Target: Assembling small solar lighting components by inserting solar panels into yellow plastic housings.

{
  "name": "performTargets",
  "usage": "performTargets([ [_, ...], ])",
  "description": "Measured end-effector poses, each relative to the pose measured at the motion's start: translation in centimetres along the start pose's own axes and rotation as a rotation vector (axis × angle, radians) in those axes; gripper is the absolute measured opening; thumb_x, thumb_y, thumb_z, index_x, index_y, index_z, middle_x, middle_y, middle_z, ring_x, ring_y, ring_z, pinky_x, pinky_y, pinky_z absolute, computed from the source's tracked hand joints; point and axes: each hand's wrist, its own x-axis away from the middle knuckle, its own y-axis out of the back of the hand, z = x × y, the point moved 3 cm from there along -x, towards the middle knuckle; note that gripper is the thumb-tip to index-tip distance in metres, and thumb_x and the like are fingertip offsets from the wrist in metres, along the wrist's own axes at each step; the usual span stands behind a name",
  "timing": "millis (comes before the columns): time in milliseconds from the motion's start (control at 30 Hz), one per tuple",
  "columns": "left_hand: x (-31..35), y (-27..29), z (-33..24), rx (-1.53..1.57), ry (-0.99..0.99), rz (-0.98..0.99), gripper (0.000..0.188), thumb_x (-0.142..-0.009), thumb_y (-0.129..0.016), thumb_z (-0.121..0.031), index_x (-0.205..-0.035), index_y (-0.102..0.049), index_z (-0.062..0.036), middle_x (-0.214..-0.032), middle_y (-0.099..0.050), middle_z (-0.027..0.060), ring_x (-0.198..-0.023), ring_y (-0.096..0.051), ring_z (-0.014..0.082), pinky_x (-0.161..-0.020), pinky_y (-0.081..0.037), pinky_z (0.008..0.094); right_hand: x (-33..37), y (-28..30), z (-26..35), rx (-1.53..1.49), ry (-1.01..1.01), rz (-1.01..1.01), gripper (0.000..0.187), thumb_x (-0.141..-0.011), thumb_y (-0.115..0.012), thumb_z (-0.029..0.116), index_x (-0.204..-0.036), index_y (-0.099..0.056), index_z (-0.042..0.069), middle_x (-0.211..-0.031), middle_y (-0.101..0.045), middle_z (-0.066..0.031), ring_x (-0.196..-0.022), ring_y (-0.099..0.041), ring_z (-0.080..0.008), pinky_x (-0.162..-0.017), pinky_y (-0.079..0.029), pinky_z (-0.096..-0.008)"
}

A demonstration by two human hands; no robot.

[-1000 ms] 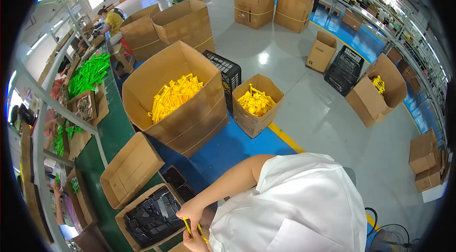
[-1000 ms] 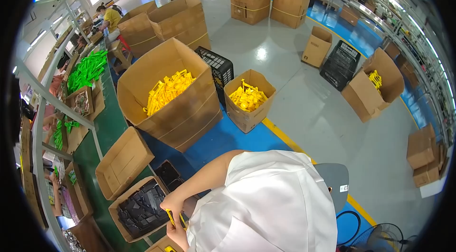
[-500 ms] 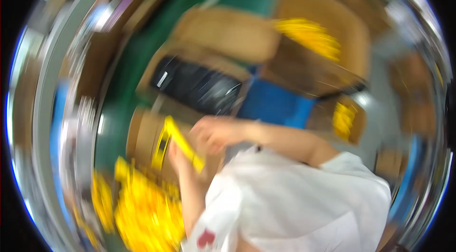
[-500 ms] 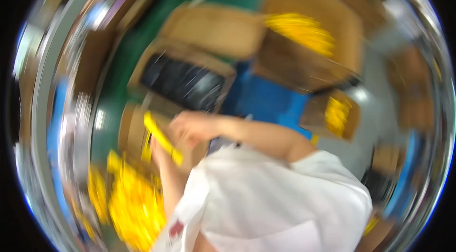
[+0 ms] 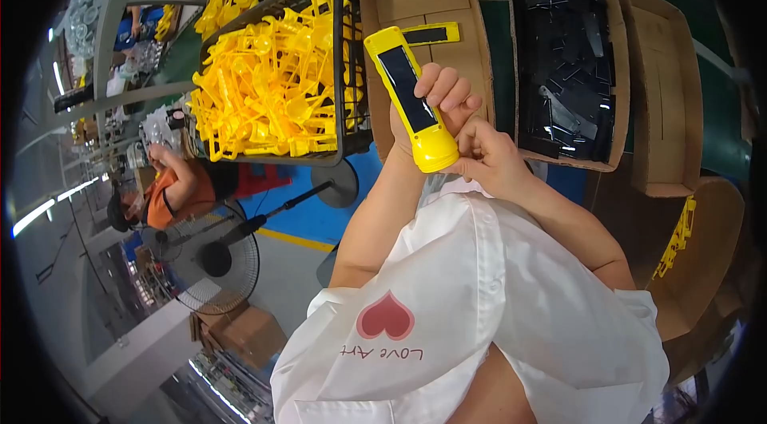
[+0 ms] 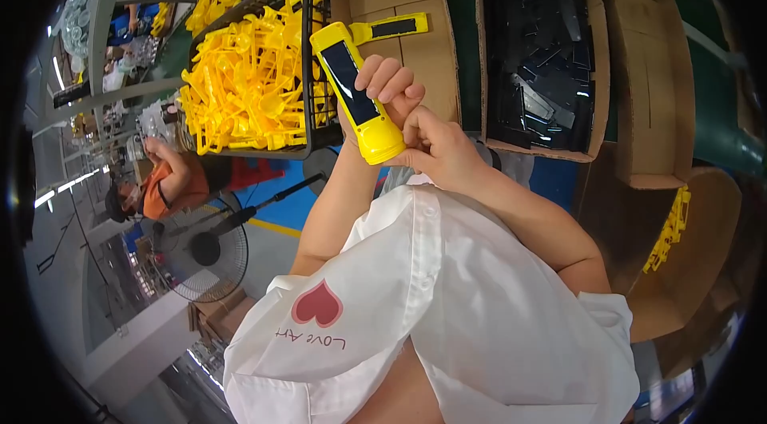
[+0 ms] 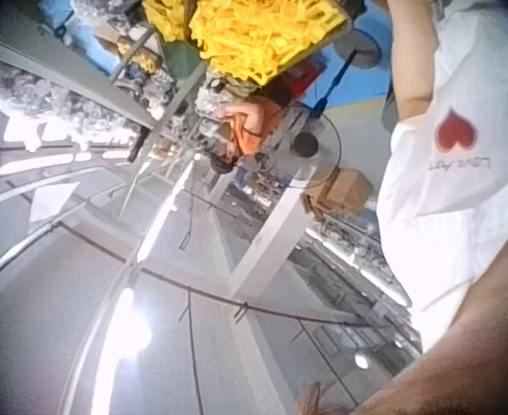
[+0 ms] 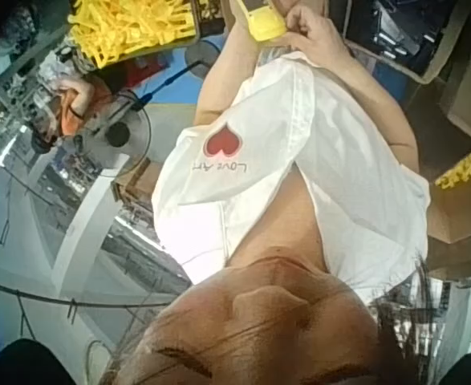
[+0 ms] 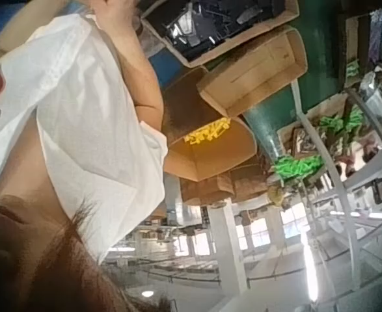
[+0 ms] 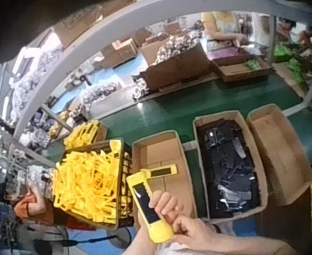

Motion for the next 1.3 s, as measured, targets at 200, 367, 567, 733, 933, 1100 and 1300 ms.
performTargets([
  [200,0.7,4.6,-2.9,-0.927,0.095,-0.312,0.026,-0.084,-0.045,-0.03,-0.07,-0.047,-0.0088,-0.063,-0.042,0.0009,-0.058,-0.044,0.0152,-0.061,-0.04,0.0287,-0.9,4.5,-1.5,0.361,-0.126,0.121,0.02,-0.072,-0.063,0.013,-0.075,-0.047,0.001,-0.065,-0.056,-0.0118,-0.059,-0.056,-0.0229,-0.054,-0.043,-0.0299],
  [367,-0.2,6.5,-5.8,-2.951,0.07,0.265,0.035,-0.078,-0.056,-0.027,-0.108,-0.05,-0.0104,-0.103,-0.049,0.0116,-0.098,-0.044,0.027,-0.084,-0.033,0.0408,0.0,14.9,-5.5,1.065,-0.204,-0.262,0.02,-0.068,-0.063,0.012,-0.08,-0.05,0.003,-0.079,-0.055,-0.0143,-0.077,-0.055,-0.0322,-0.066,-0.045,-0.0395],
  [567,-0.3,12.4,-5.1,-3.061,0.182,0.149,0.037,-0.074,-0.05,-0.01,-0.11,-0.048,-0.015,-0.104,-0.048,0.0095,-0.097,-0.045,0.027,-0.084,-0.036,0.0385,-1.8,21.6,-7.3,1.51,0.012,-0.424,0.033,-0.074,-0.045,0.003,-0.107,-0.049,0.001,-0.106,-0.049,-0.0145,-0.1,-0.047,-0.0288,-0.082,-0.042,-0.0354],
  [733,-2.1,12.0,-8.1,-2.996,-0.37,-0.165,0.037,-0.075,-0.047,-0.006,-0.111,-0.046,-0.0058,-0.113,-0.042,0.0152,-0.103,-0.041,0.0308,-0.09,-0.032,0.0413,-2.7,20.8,-7.0,1.826,0.035,-0.305,0.041,-0.076,-0.042,0.005,-0.117,-0.043,0.002,-0.122,-0.043,-0.0106,-0.102,-0.047,-0.0258,-0.078,-0.044,-0.0334],
  [933,1.9,1.4,-17.8,-2.889,-0.609,-0.599,0.035,-0.067,-0.061,-0.012,-0.099,-0.05,-0.0027,-0.093,-0.049,0.0146,-0.09,-0.045,0.0307,-0.079,-0.038,0.0393,-2.5,19.2,-7.8,1.841,-0.161,-0.281,0.036,-0.075,-0.043,0.005,-0.111,-0.048,0.001,-0.117,-0.046,-0.0121,-0.095,-0.049,-0.0267,-0.076,-0.045,-0.0328],
  [1100,9.5,2.8,-25.3,-2.637,0.626,-0.92,0.035,-0.073,-0.06,-0.028,-0.087,-0.057,0.0031,-0.082,-0.059,0.0196,-0.082,-0.057,0.0306,-0.07,-0.044,0.0444,-3.1,18.1,-5.8,1.767,-0.107,-0.338,0.027,-0.072,-0.054,0.01,-0.097,-0.055,0.003,-0.095,-0.048,-0.0127,-0.086,-0.048,-0.0281,-0.072,-0.045,-0.0355],
  [1300,14.1,-3.8,-23.9,-1.808,-0.287,-1.211,0.022,-0.082,-0.053,-0.019,-0.084,-0.056,0.0027,-0.061,-0.056,0.0062,-0.044,-0.052,0.0135,-0.041,-0.04,0.0237,-0.3,16.4,-3.8,1.733,0.038,-0.557,0.014,-0.08,-0.049,0.015,-0.082,-0.054,0.002,-0.079,-0.052,-0.0139,-0.079,-0.049,-0.0313,-0.067,-0.042,-0.039],
])
